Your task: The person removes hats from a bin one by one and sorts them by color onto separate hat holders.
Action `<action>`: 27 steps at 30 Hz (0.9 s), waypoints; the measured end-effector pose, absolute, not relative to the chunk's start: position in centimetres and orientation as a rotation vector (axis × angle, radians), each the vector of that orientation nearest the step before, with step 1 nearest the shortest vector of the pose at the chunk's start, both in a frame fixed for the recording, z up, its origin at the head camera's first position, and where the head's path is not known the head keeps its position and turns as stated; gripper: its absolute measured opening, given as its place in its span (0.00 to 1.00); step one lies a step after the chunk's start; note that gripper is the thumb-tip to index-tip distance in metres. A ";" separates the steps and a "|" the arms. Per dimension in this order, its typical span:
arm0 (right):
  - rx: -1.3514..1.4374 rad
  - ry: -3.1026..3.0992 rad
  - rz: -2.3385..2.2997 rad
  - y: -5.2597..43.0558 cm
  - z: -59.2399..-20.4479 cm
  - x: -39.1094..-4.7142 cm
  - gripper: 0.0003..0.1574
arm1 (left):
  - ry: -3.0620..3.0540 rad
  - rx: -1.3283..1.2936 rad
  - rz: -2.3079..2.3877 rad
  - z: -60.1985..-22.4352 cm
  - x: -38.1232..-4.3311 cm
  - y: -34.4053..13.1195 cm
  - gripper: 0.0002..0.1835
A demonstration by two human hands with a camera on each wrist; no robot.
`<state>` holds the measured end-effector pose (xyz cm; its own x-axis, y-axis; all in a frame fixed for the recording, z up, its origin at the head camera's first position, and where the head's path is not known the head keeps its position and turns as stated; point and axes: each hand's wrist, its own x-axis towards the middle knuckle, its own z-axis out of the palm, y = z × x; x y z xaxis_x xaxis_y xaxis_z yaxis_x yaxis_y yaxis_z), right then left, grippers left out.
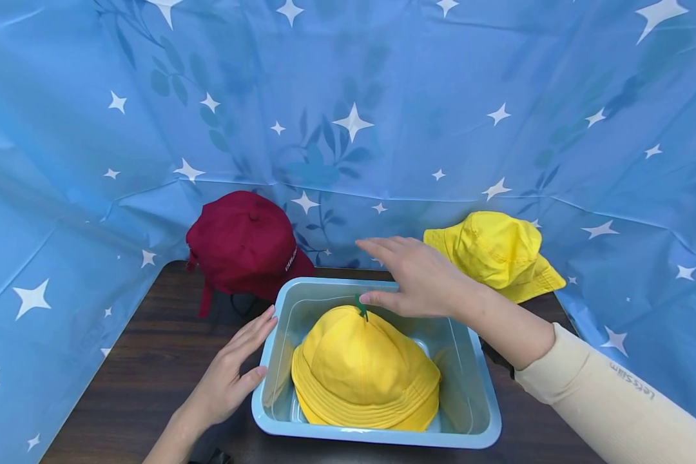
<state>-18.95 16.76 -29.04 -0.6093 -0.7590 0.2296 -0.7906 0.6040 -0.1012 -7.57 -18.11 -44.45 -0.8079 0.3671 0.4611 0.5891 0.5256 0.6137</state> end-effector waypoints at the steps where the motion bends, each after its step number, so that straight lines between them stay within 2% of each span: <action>1: 1.300 -2.671 0.289 16.8 -29.2 -18.9 0.55 | -2.493 -0.802 -1.160 -44.4 -7.6 -18.1 0.35; 9: 1.320 -2.702 0.303 16.8 -30.1 -18.3 0.53 | -2.472 -0.811 -1.167 -44.5 -7.6 -18.0 0.35; 27: 1.317 -2.935 0.344 16.5 -31.7 -17.8 0.55 | -2.476 -0.808 -1.173 -44.7 -7.6 -18.1 0.35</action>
